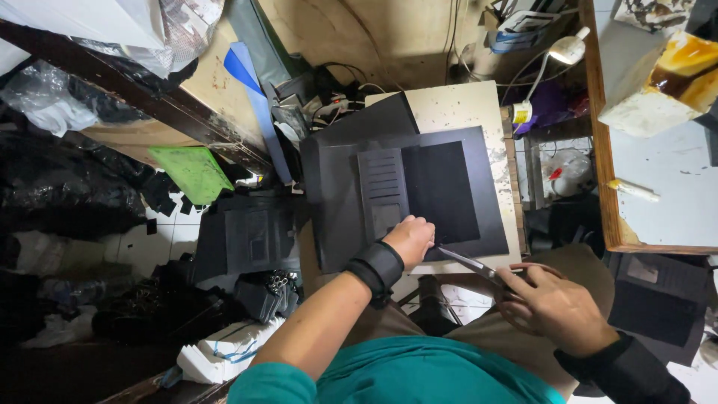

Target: The person cuts a black sheet with scissors at a cluttered workbench, then peels a transparent plastic sheet and fits it into a black frame, pressing it in place. They assemble the frame components together and set the finished frame aside.

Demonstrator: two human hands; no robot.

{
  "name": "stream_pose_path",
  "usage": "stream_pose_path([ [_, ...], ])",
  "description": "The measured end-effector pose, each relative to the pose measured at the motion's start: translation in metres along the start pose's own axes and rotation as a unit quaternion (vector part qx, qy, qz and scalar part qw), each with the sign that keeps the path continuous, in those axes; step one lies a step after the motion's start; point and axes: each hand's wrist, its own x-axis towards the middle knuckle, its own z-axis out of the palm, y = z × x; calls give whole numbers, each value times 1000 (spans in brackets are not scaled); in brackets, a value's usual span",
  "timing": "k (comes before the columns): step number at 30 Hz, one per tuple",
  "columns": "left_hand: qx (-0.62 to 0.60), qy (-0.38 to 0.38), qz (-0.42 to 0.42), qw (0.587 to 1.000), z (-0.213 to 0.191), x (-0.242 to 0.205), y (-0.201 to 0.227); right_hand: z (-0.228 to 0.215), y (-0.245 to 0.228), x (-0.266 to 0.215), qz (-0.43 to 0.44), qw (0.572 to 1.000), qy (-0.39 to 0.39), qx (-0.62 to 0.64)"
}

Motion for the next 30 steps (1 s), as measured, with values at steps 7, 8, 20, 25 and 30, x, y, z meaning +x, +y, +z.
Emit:
stream_pose_path([
  [7,10,-44,-15,999,-20,-3,14,14,-2,6,-17,1000,-26,0],
  [8,2,-76,-34,997,-28,-4,20,17,-3,6,-21,1000,-9,2],
  [20,-27,-44,-18,999,-16,-1,5,0,-8,8,-9,1000,4,-13],
  [25,-21,-35,-9,999,-13,-1,4,8,-13,17,-14,999,26,-35],
  [30,-20,-63,-23,998,-19,-2,9,21,-9,16,-21,999,-9,-24],
])
